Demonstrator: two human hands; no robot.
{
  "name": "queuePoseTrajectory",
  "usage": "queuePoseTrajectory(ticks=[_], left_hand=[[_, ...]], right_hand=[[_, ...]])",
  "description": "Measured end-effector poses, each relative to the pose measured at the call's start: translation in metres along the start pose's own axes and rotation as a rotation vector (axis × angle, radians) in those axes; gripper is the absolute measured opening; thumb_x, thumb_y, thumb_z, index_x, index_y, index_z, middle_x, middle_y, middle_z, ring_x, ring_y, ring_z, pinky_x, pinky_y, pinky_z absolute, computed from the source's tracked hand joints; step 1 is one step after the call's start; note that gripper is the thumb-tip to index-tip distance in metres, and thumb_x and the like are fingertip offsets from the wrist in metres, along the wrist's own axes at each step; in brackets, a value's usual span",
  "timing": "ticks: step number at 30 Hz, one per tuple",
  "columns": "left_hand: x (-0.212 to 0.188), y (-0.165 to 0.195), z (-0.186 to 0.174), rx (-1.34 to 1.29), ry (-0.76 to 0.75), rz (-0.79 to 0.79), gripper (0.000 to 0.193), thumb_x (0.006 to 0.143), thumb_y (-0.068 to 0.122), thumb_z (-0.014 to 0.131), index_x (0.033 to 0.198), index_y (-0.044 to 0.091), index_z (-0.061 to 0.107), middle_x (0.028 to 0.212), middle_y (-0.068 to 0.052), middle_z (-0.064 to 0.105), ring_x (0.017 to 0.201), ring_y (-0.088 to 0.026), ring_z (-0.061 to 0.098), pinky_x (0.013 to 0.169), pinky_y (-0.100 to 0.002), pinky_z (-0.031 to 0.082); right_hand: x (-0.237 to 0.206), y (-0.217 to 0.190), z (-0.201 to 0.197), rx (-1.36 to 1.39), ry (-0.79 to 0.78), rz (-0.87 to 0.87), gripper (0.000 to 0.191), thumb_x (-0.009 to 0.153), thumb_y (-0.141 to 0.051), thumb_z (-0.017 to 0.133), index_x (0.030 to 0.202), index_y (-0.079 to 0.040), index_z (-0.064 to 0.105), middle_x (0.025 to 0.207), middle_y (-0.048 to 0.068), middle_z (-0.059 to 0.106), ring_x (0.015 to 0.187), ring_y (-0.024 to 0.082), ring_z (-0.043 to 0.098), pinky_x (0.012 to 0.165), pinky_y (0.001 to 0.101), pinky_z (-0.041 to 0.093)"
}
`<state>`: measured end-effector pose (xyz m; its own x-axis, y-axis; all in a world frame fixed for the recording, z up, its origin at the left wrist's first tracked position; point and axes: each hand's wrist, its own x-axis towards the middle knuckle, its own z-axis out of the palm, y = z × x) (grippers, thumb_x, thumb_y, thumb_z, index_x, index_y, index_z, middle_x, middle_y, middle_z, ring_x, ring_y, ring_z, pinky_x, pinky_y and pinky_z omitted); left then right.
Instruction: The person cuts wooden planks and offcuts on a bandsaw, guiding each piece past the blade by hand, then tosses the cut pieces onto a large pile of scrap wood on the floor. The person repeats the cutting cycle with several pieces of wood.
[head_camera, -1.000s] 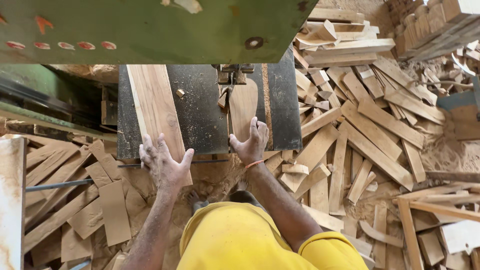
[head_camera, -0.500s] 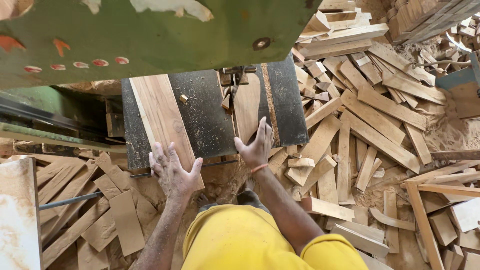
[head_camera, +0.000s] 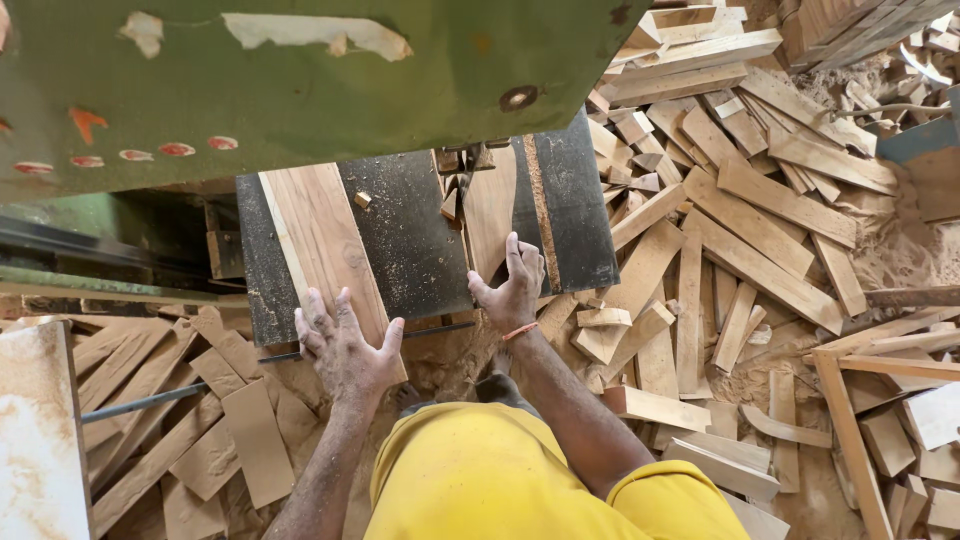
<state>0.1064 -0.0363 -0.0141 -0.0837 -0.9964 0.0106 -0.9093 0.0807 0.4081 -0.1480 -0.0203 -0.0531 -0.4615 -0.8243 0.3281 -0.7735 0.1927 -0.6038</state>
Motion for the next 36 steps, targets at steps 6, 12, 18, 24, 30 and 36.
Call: queuePoseTrajectory(ticks=[6,12,18,24,30,36], left_hand=[[0.003,0.007,-0.003,0.005,0.011,-0.004,0.089,0.081,0.058,0.075,0.151,0.012,0.044,0.164,-0.025,0.02,0.15,-0.05,0.015,0.114,-0.07,0.025],[0.002,0.009,-0.005,0.013,0.0,-0.022,0.089,0.081,0.059,0.075,0.151,0.014,0.044,0.165,-0.023,0.02,0.15,-0.049,0.014,0.115,-0.07,0.025],[0.001,0.009,-0.003,0.016,-0.015,-0.015,0.09,0.082,0.059,0.074,0.152,0.013,0.042,0.164,-0.024,0.019,0.15,-0.049,0.013,0.115,-0.07,0.024],[-0.002,0.013,-0.002,0.007,-0.034,-0.029,0.091,0.082,0.059,0.074,0.152,0.013,0.04,0.164,-0.024,0.017,0.15,-0.049,0.012,0.114,-0.071,0.024],[-0.02,0.022,-0.011,0.005,-0.016,-0.014,0.09,0.081,0.058,0.075,0.152,0.012,0.042,0.164,-0.025,0.02,0.15,-0.05,0.014,0.115,-0.07,0.025],[-0.031,0.028,-0.015,0.008,-0.012,-0.014,0.09,0.081,0.057,0.075,0.151,0.012,0.043,0.164,-0.025,0.021,0.15,-0.05,0.014,0.115,-0.069,0.024]], right_hand=[[0.012,-0.006,-0.006,-0.011,-0.031,0.02,0.098,0.07,-0.032,0.088,0.149,0.007,0.044,0.12,0.015,0.05,0.117,0.032,0.048,0.105,0.0471,0.04],[0.018,-0.007,-0.004,-0.027,-0.049,0.052,0.099,0.069,-0.034,0.087,0.148,0.007,0.044,0.118,0.015,0.049,0.116,0.032,0.047,0.105,0.0464,0.04],[0.02,-0.001,0.0,-0.059,-0.043,0.031,0.1,0.068,-0.036,0.089,0.147,0.007,0.044,0.117,0.015,0.048,0.115,0.032,0.047,0.104,0.0484,0.04],[0.024,0.004,0.0,-0.06,-0.048,0.024,0.101,0.068,-0.036,0.089,0.146,0.009,0.044,0.115,0.015,0.048,0.113,0.031,0.047,0.102,0.0478,0.04],[0.017,0.002,-0.018,-0.049,-0.023,0.014,0.099,0.068,-0.035,0.089,0.145,0.01,0.046,0.115,0.015,0.049,0.113,0.031,0.048,0.103,0.0468,0.041],[0.013,0.001,-0.027,-0.041,-0.014,0.03,0.098,0.069,-0.034,0.089,0.146,0.01,0.046,0.116,0.015,0.049,0.114,0.032,0.048,0.103,0.0468,0.04]])
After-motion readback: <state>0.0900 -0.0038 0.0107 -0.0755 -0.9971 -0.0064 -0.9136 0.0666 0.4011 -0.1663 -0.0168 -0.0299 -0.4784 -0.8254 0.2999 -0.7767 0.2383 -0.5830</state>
